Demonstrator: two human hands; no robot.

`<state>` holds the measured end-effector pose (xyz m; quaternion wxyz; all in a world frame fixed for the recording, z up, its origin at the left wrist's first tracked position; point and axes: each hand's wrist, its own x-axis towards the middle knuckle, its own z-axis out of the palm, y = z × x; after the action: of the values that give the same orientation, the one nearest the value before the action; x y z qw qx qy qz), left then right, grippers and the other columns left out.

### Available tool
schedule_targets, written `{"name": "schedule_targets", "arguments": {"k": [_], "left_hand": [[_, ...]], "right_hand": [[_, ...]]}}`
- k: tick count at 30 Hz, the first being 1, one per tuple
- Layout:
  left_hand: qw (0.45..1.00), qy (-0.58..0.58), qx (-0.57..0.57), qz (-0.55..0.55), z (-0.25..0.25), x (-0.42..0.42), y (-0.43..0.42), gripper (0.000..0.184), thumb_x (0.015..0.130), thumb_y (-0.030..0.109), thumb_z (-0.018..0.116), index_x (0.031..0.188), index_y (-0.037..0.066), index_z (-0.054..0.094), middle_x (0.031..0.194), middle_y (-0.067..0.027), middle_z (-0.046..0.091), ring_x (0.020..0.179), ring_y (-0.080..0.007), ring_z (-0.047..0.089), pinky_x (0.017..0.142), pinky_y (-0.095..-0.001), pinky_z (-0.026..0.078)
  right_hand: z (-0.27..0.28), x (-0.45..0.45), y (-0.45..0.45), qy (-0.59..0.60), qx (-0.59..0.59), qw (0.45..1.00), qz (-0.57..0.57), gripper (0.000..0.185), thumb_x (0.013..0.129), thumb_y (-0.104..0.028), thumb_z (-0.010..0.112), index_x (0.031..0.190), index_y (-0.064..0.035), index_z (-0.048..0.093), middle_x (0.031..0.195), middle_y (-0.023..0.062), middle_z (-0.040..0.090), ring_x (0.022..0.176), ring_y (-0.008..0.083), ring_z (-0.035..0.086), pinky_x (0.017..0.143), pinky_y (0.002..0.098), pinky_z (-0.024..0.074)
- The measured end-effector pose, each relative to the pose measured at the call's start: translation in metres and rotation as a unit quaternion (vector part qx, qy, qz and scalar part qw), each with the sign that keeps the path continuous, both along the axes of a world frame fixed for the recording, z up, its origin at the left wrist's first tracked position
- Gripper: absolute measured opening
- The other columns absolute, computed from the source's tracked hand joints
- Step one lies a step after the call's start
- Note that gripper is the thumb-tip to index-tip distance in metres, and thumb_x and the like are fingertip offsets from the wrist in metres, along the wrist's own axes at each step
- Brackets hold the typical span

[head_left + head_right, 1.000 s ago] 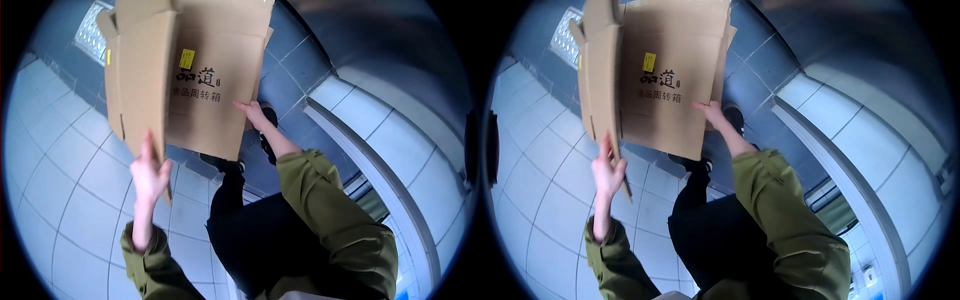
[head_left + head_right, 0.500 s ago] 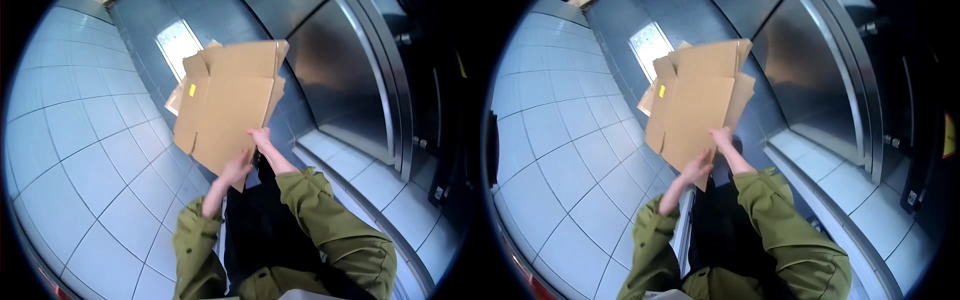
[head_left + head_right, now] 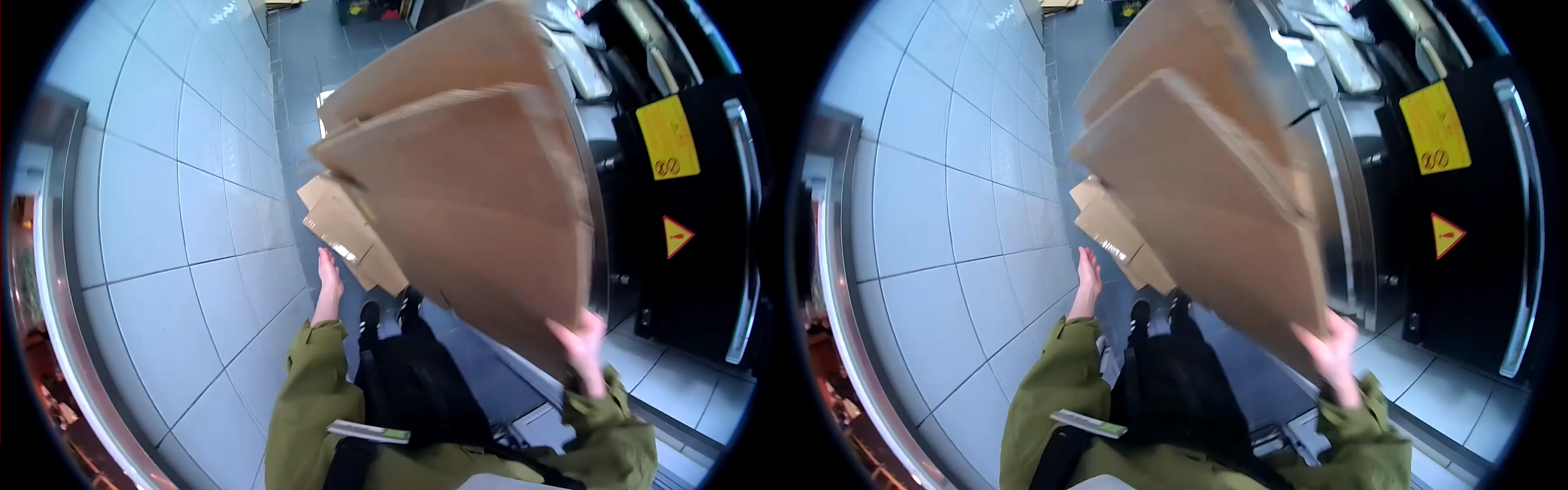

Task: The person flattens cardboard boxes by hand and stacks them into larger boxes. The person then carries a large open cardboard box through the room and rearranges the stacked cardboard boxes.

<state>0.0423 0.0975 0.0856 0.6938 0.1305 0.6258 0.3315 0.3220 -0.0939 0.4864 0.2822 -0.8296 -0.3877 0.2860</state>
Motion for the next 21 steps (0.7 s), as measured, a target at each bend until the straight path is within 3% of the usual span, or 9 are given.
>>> {"name": "schedule_targets", "arguments": {"k": [3, 5, 9, 11, 14, 15, 17, 18, 21], "left_hand": [[0.991, -0.128, -0.025, 0.014, -0.04, 0.019, -0.011, 0.068, 0.081, 0.059, 0.026, 0.127, 0.009, 0.026, 0.132, -0.0055, 0.027, 0.121, -0.0198, 0.025, 0.098, -0.0362, 0.017], [0.937, -0.324, -0.132, 0.005, -0.051, 0.027, -0.039, 0.072, 0.078, 0.064, 0.024, 0.129, 0.013, 0.023, 0.132, -0.0039, 0.026, 0.121, -0.0225, 0.024, 0.099, -0.0386, 0.019], [0.933, -0.333, 0.042, -0.132, -0.117, 0.035, -0.112, 0.075, 0.076, 0.066, 0.023, 0.126, 0.01, 0.028, 0.127, -0.0078, 0.035, 0.116, -0.0239, 0.031, 0.096, -0.0398, 0.023], [0.922, -0.369, 0.037, -0.109, -0.088, 0.021, -0.133, 0.079, 0.074, 0.068, 0.024, 0.126, 0.008, 0.028, 0.126, -0.009, 0.035, 0.115, -0.0247, 0.032, 0.096, -0.0398, 0.023], [0.912, -0.404, -0.031, 0.064, 0.027, -0.029, -0.137, 0.086, 0.071, 0.07, 0.025, 0.125, 0.002, 0.028, 0.126, -0.011, 0.035, 0.115, -0.0252, 0.032, 0.096, -0.0387, 0.023], [0.916, -0.396, 0.029, 0.063, 0.017, -0.049, -0.153, 0.071, 0.078, 0.059, 0.033, 0.121, 0.002, 0.031, 0.122, -0.0093, 0.038, 0.113, -0.0234, 0.034, 0.095, -0.0377, 0.026], [0.979, -0.17, 0.083, -0.074, 0.033, -0.067, -0.172, 0.06, 0.081, 0.04, 0.05, 0.121, 0.0, 0.03, 0.123, -0.0108, 0.037, 0.112, -0.022, 0.035, 0.094, -0.0353, 0.027], [0.979, -0.1, 0.076, -0.161, 0.052, -0.068, -0.172, 0.051, 0.079, 0.024, 0.057, 0.116, -0.001, 0.035, 0.116, -0.0118, 0.043, 0.105, -0.021, 0.043, 0.088, -0.0328, 0.035], [0.989, -0.089, -0.005, -0.116, 0.047, -0.072, -0.189, 0.049, 0.077, 0.025, 0.059, 0.112, -0.003, 0.04, 0.108, -0.0136, 0.05, 0.094, -0.0214, 0.051, 0.079, -0.032, 0.042]], "right_hand": [[0.104, -0.005, -0.021, 0.009, -0.034, 0.997, -0.072, 0.021, 0.052, -0.01, 0.062, 0.07, 0.0013, 0.06, 0.064, 0.005, 0.059, 0.057, 0.0113, 0.055, 0.054, 0.0226, 0.0432], [0.147, -0.015, -0.015, -0.02, 0.036, 0.994, -0.1, 0.024, 0.049, -0.015, 0.065, 0.066, 0.0004, 0.058, 0.063, 0.0032, 0.058, 0.055, 0.0101, 0.053, 0.051, 0.0222, 0.0415], [0.185, 0.006, -0.009, -0.061, -0.016, 0.997, -0.04, 0.034, 0.053, -0.024, 0.067, 0.074, 0.0007, 0.056, 0.067, 0.0015, 0.056, 0.059, 0.0082, 0.052, 0.054, 0.0209, 0.0408], [0.178, 0.028, -0.011, -0.07, -0.063, 0.995, -0.039, 0.036, 0.062, -0.018, 0.062, 0.091, 0.002, 0.052, 0.079, 0.0039, 0.057, 0.067, 0.0092, 0.053, 0.059, 0.0228, 0.0431], [0.127, 0.041, 0.005, -0.029, -0.029, 0.999, 0.003, 0.036, 0.069, -0.012, 0.057, 0.1, 0.0049, 0.048, 0.087, 0.0069, 0.057, 0.078, 0.0118, 0.053, 0.071, 0.0243, 0.0428], [0.104, 0.051, 0.004, -0.038, -0.025, 0.999, -0.008, 0.038, 0.07, -0.014, 0.058, 0.101, 0.0054, 0.048, 0.088, 0.0071, 0.057, 0.077, 0.0127, 0.054, 0.07, 0.0247, 0.043], [0.063, 0.079, 0.009, -0.163, -0.083, 0.983, -0.007, 0.043, 0.07, -0.026, 0.062, 0.096, 0.0056, 0.051, 0.082, 0.0115, 0.058, 0.071, 0.0151, 0.056, 0.066, 0.0264, 0.0442], [0.046, 0.09, 0.014, -0.231, -0.118, 0.966, -0.001, 0.048, 0.067, -0.034, 0.063, 0.094, 0.0049, 0.052, 0.081, 0.0146, 0.058, 0.07, 0.0184, 0.058, 0.065, 0.0283, 0.0446], [0.005, 0.095, 0.033, -0.383, -0.215, 0.898, 0.02, 0.063, 0.063, -0.055, 0.058, 0.089, 0.0027, 0.053, 0.088, 0.0193, 0.058, 0.083, 0.0297, 0.057, 0.071, 0.0374, 0.0436]]}}
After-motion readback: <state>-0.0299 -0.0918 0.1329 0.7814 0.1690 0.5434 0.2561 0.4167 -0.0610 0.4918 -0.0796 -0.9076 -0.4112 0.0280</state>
